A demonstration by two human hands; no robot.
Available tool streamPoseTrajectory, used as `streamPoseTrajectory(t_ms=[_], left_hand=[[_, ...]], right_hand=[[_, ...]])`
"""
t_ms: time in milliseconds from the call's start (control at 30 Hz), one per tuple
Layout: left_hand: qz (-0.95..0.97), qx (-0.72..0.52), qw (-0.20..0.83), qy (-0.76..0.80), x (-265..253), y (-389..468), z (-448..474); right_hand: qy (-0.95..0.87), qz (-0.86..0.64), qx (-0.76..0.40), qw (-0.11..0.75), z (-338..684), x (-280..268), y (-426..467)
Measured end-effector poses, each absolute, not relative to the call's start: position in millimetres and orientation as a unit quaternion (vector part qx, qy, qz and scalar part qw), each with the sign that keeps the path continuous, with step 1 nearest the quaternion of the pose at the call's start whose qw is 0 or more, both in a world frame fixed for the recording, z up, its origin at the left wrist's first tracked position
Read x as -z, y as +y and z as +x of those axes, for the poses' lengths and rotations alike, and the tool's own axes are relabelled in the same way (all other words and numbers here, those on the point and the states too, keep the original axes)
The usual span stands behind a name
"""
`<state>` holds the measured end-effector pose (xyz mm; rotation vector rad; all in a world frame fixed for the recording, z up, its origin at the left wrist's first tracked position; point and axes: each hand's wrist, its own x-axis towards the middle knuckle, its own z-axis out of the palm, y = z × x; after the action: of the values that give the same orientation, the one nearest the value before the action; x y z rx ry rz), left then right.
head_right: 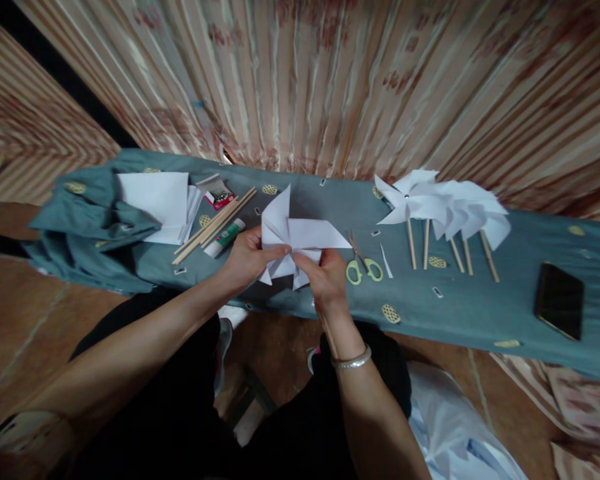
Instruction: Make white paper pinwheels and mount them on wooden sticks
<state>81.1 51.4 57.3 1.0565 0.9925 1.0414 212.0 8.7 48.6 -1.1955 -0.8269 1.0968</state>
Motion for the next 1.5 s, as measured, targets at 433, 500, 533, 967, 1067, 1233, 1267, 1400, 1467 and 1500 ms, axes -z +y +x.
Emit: streamPoseTrajectory(t_ms=[433,500,533,967,1067,1233,1267,1400,1467,1500], left_hand=[[0.485,-0.423,0.649,0.406,-53,53,81],[0.488,-0.416,0.652,0.406,-52,53,80],[0.489,-0.414,0.65,0.409,-52,53,80],[0.482,-0.424,0.632,0.434,-56,52,83],[0.482,-0.42,0.634,0.435,-55,53,82],[0.469,-0.416,0.654,0.422,-53,55,81],[0.467,-0.415,0.657,0.423,-52,56,81],[0.449,-0.418,0.662,0.431,-53,56,80],[0.434,-0.423,0.666,0.435,-54,56,80],[0.427,-0.426,0.669,0.435,-55,56,80]], right_hand=[[-0.338,-0.523,-0.458,0.634,216,-43,10],[-0.338,-0.525,-0.461,0.63,217,-43,10],[-0.338,-0.525,-0.464,0.628,217,-43,9],[-0.353,-0.537,-0.459,0.614,216,-46,6],[-0.35,-0.543,-0.462,0.608,218,-44,6],[-0.376,-0.54,-0.472,0.586,222,-45,8],[-0.38,-0.536,-0.479,0.583,222,-46,8],[-0.371,-0.516,-0.502,0.587,223,-45,9],[-0.362,-0.507,-0.51,0.594,223,-44,9],[-0.356,-0.504,-0.511,0.598,223,-44,9]])
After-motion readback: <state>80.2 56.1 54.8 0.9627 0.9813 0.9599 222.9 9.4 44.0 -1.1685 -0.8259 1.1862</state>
